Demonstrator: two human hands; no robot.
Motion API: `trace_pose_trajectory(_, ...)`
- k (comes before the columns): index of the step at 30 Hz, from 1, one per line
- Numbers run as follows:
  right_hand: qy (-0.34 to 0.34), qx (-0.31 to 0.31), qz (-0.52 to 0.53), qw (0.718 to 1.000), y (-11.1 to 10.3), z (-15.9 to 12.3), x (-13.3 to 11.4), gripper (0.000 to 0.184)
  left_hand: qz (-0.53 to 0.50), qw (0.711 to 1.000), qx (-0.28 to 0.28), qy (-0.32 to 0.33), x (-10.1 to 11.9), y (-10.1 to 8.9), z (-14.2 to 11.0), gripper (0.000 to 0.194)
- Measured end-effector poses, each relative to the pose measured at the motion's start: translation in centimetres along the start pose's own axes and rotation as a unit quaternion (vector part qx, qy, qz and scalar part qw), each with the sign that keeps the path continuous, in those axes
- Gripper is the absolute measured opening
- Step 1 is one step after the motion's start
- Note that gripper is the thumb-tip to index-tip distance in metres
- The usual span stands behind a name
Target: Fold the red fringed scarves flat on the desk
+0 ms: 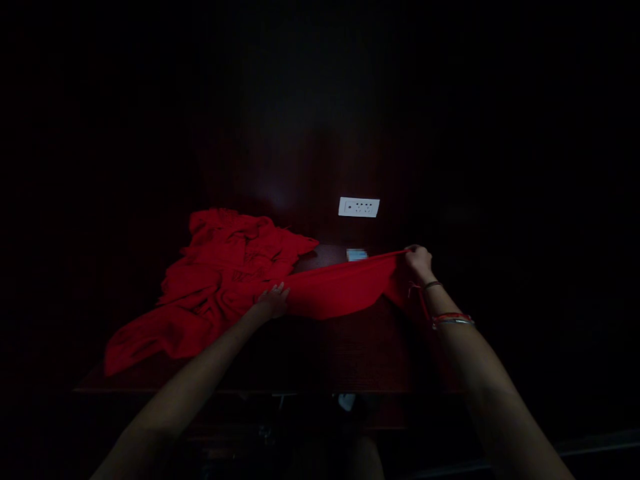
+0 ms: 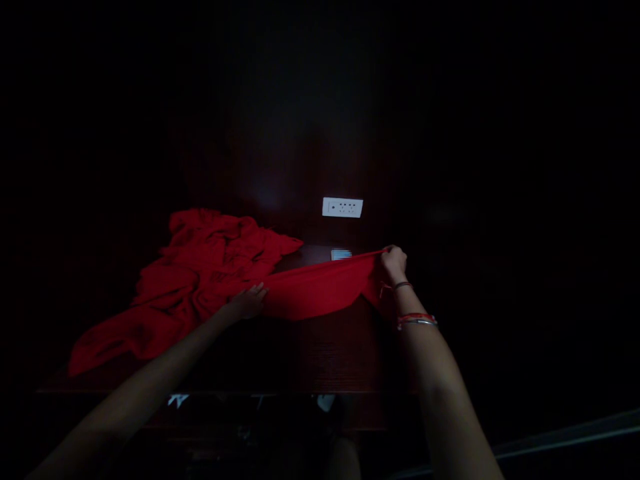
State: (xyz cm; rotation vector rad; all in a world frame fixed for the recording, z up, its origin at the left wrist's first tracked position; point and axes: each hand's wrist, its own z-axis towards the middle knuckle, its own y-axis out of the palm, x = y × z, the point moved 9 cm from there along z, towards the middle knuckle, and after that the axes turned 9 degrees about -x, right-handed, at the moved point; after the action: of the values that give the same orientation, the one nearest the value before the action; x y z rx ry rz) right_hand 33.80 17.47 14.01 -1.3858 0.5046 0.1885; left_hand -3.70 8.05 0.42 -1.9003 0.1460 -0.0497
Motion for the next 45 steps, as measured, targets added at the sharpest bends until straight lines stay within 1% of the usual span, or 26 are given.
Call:
trace_pose_trajectory(2,-0.016,0.012,0.012,1.000,-0.2,0.2,-0.6,0.040,-0.005,1.000,0.005,-0.008,0.1,0.0,0.0,0.050)
trace_pose_trajectory(4,-0.033,0.009,0.021,0.999,0.2,0.0,-1.2,0.040,-0.010,1.000,0.015,-0.014,0.2,-0.1,0.1,0.050)
trace_pose_trajectory(7,-0.059,-0.018,0.029,0.998,1.3,-0.5,-1.9,0.033,-0.017,0.999,0.039,-0.028,0.3,-0.5,-0.1,0.049)
trace_pose_trajectory(9,-0.082,-0.048,0.018,0.995,2.2,-0.9,-2.5,0.028,-0.019,0.997,0.063,-0.037,0.7,-0.9,-0.3,0.044)
trace_pose_trajectory(11,-0.107,-0.073,-0.017,0.991,2.7,-1.3,-3.2,0.028,-0.020,0.994,0.096,-0.042,1.5,-1.7,-0.5,0.038)
trace_pose_trajectory(13,-0.123,-0.081,-0.065,0.987,2.5,-1.5,-3.9,0.028,-0.022,0.990,0.134,-0.040,2.6,-2.5,-0.4,0.037)
trace_pose_trajectory(15,-0.126,-0.075,-0.104,0.984,1.7,-1.6,-4.5,0.027,-0.033,0.985,0.168,-0.004,4.4,-3.2,0.0,0.042)
trace_pose_trajectory(16,-0.124,-0.071,-0.118,0.983,1.0,-1.5,-4.8,0.027,-0.043,0.985,0.163,0.024,5.3,-3.2,0.5,0.045)
trace_pose_trajectory(17,-0.118,-0.064,-0.130,0.982,0.2,-1.5,-5.1,0.027,-0.055,0.987,0.143,0.053,6.2,-2.9,1.1,0.048)
trace_pose_trajectory(19,-0.097,-0.037,-0.152,0.983,-1.8,-1.3,-5.4,0.028,-0.071,0.990,0.076,0.095,7.5,-1.9,2.6,0.056)
trace_pose_trajectory(21,-0.075,-0.002,-0.177,0.981,-4.0,-1.2,-5.6,0.030,-0.075,0.991,0.011,0.108,8.0,-1.0,3.8,0.064)
trace_pose_trajectory(23,-0.066,0.028,-0.206,0.976,-5.6,-1.1,-5.9,0.031,-0.078,0.991,-0.018,0.111,7.9,-0.8,4.5,0.070)
trace_pose_trajectory(25,-0.069,0.045,-0.240,0.967,-6.5,-1.0,-6.1,0.028,-0.085,0.990,-0.040,0.104,7.7,-0.7,5.1,0.075)
trace_pose_trajectory(28,-0.078,0.058,-0.290,0.952,-6.8,-0.9,-6.0,0.026,-0.095,0.991,-0.057,0.081,7.1,-0.8,5.7,0.080)
trace_pose_trajectory(30,-0.077,0.080,-0.312,0.944,-7.3,-0.9,-5.7,0.027,-0.098,0.990,-0.069,0.070,6.8,-0.8,6.0,0.083)
trace_pose_trajectory(32,-0.075,0.115,-0.316,0.939,-8.4,-1.1,-5.3,0.028,-0.099,0.990,-0.076,0.069,6.6,-0.8,6.1,0.085)
trace_pose_trajectory(34,-0.090,0.156,-0.305,0.935,-10.0,-1.5,-5.1,0.029,-0.100,0.989,-0.074,0.074,6.5,-0.9,6.0,0.085)
trace_pose_trajectory(37,-0.126,0.216,-0.278,0.928,-12.5,-2.5,-5.1,0.031,-0.103,0.989,-0.064,0.080,6.4,-0.9,5.9,0.084)
trace_pose_trajectory(40,-0.134,0.258,-0.237,0.927,-14.3,-3.2,-4.7,0.031,-0.105,0.990,-0.059,0.072,6.2,-0.8,6.0,0.084)
trace_pose_trajectory(42,-0.148,0.270,-0.201,0.930,-14.6,-3.5,-4.8,0.028,-0.106,0.991,-0.055,0.063,6.2,-0.7,6.1,0.085)
trace_pose_trajectory(45,-0.174,0.259,-0.104,0.944,-14.0,-3.5,-5.2,0.024,-0.106,0.992,-0.048,0.043,6.2,-0.7,6.3,0.085)
